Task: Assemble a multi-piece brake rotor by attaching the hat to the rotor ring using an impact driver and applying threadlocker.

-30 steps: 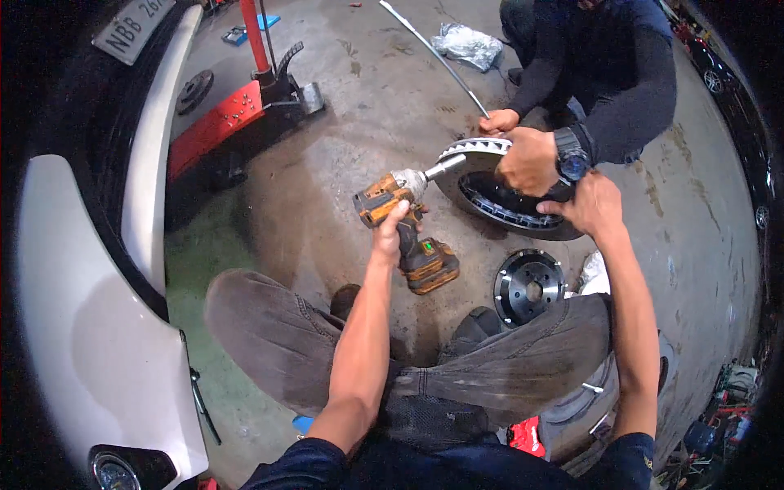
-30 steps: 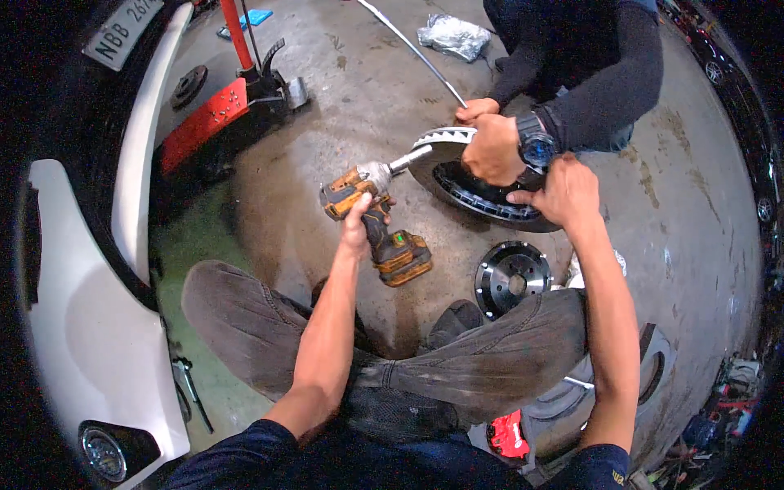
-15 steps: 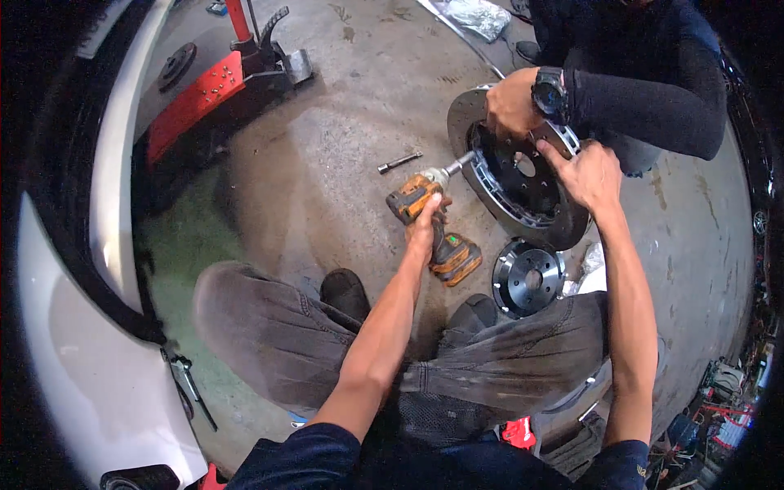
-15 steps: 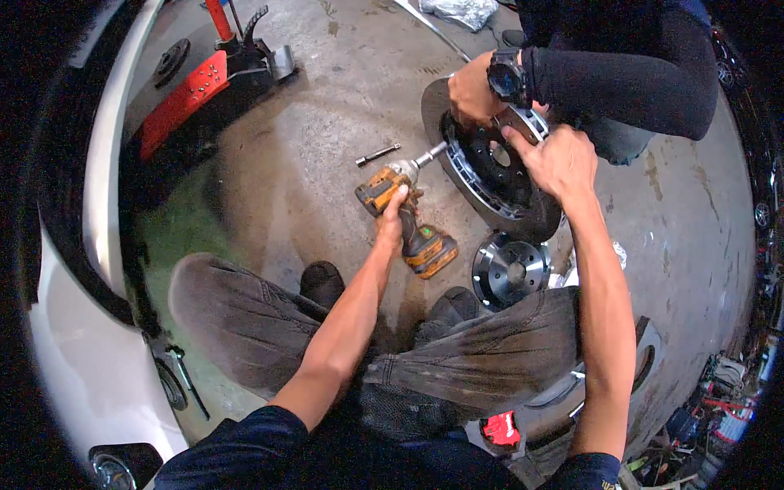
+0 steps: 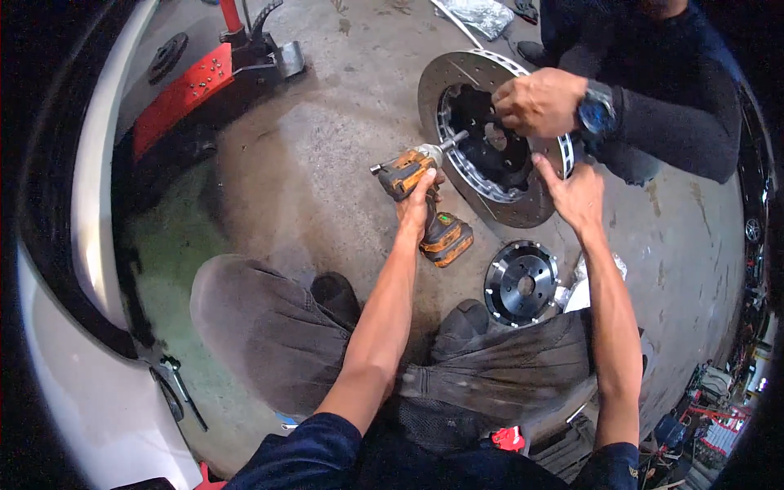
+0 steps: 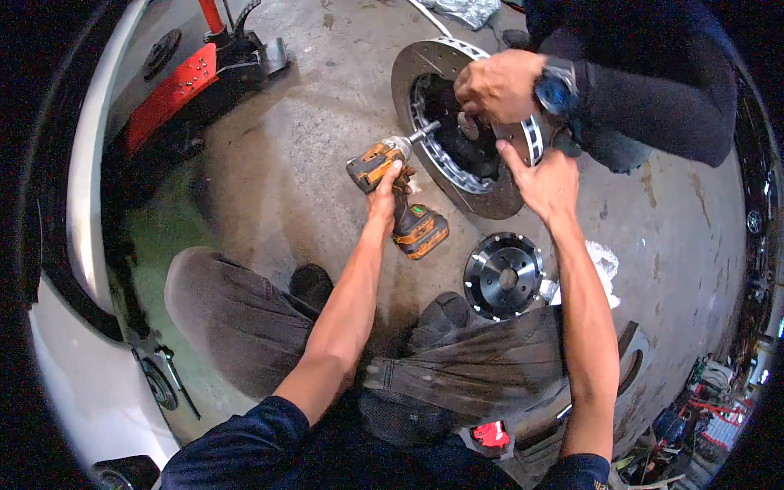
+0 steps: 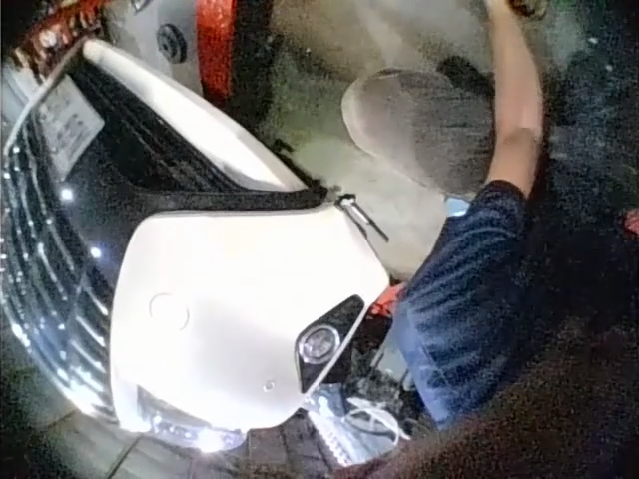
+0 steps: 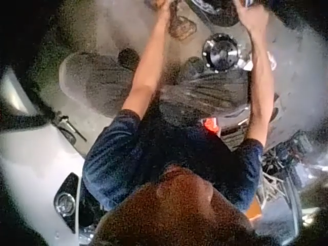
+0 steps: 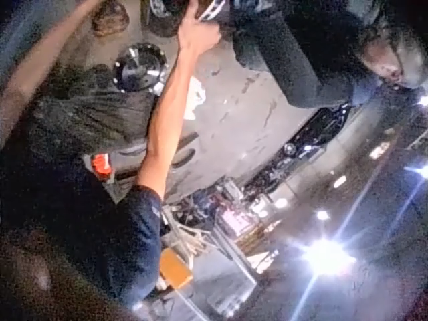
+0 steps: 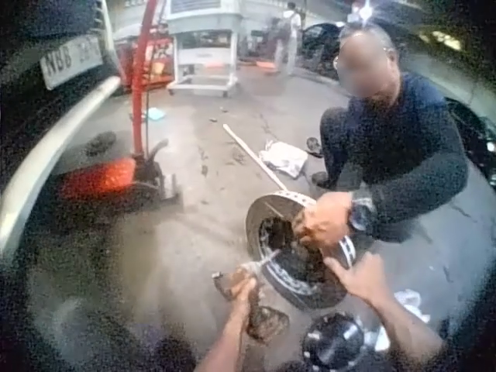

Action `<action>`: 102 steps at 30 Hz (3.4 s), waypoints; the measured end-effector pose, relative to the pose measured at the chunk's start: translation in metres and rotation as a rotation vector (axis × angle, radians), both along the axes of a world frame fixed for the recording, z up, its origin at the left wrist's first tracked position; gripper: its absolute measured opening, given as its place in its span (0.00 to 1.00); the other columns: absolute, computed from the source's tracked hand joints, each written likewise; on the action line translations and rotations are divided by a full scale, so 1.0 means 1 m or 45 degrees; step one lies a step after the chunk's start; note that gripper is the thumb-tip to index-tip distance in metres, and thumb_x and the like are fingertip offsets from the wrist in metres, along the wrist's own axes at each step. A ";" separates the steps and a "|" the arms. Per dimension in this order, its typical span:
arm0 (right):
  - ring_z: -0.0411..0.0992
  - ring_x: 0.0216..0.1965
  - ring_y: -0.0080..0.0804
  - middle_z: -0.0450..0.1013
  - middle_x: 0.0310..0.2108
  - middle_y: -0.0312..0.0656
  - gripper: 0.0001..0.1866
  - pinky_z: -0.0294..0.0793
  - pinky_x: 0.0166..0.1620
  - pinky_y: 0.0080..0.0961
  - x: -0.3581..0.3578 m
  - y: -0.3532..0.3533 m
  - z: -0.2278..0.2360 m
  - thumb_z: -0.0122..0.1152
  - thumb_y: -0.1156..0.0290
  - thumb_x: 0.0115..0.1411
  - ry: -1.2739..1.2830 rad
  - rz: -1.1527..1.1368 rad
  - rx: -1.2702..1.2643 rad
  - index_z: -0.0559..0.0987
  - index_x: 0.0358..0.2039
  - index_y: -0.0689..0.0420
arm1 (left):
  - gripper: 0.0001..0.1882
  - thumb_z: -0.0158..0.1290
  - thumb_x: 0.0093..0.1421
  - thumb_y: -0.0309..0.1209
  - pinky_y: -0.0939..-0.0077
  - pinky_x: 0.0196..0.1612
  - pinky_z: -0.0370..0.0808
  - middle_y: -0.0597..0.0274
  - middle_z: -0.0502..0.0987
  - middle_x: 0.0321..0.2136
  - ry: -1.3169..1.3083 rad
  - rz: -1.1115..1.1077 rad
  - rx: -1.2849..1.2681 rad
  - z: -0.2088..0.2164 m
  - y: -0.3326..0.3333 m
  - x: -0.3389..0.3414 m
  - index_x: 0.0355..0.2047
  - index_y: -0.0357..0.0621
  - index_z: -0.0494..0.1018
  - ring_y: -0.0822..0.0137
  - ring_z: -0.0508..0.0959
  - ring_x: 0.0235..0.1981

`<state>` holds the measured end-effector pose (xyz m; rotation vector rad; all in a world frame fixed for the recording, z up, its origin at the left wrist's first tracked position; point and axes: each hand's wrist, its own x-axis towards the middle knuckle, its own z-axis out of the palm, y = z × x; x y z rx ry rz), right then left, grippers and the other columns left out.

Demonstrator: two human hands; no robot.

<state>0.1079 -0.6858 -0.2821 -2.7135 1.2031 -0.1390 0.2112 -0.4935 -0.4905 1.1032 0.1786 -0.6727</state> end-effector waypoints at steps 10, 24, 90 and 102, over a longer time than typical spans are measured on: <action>0.75 0.48 0.38 0.77 0.46 0.48 0.28 0.71 0.50 0.33 -0.021 -0.019 -0.049 0.67 0.51 0.55 -0.166 0.451 0.314 0.79 0.46 0.62 | 0.19 0.60 0.56 0.45 0.77 0.30 0.74 0.66 0.77 0.30 -0.090 0.245 -0.049 0.035 0.025 0.038 0.40 0.47 0.75 0.73 0.74 0.26; 0.78 0.26 0.42 0.77 0.21 0.52 0.26 0.74 0.34 0.39 -0.008 -0.005 -0.025 0.69 0.49 0.51 0.009 0.296 0.313 0.82 0.27 0.65 | 0.21 0.57 0.58 0.44 0.77 0.29 0.74 0.61 0.78 0.33 -0.236 0.186 -0.202 0.057 0.025 0.015 0.45 0.44 0.73 0.71 0.78 0.31; 0.76 0.35 0.60 0.75 0.28 0.64 0.27 0.74 0.39 0.47 -0.028 0.056 0.053 0.60 0.51 0.58 -0.123 0.012 0.194 0.79 0.27 0.69 | 0.40 0.60 0.49 0.50 0.68 0.31 0.80 0.49 0.77 0.46 -0.397 -0.575 -0.579 0.089 0.099 0.051 0.57 0.36 0.66 0.50 0.79 0.46; 0.62 0.16 0.20 0.68 0.20 0.35 0.22 0.56 0.15 0.15 -0.074 0.097 0.012 0.45 0.50 0.69 -0.235 -0.393 2.075 0.73 0.30 0.57 | 0.37 0.75 0.36 0.29 0.73 0.49 0.74 0.62 0.81 0.39 -0.955 -1.247 0.186 0.256 0.095 0.016 0.48 0.37 0.73 0.72 0.77 0.40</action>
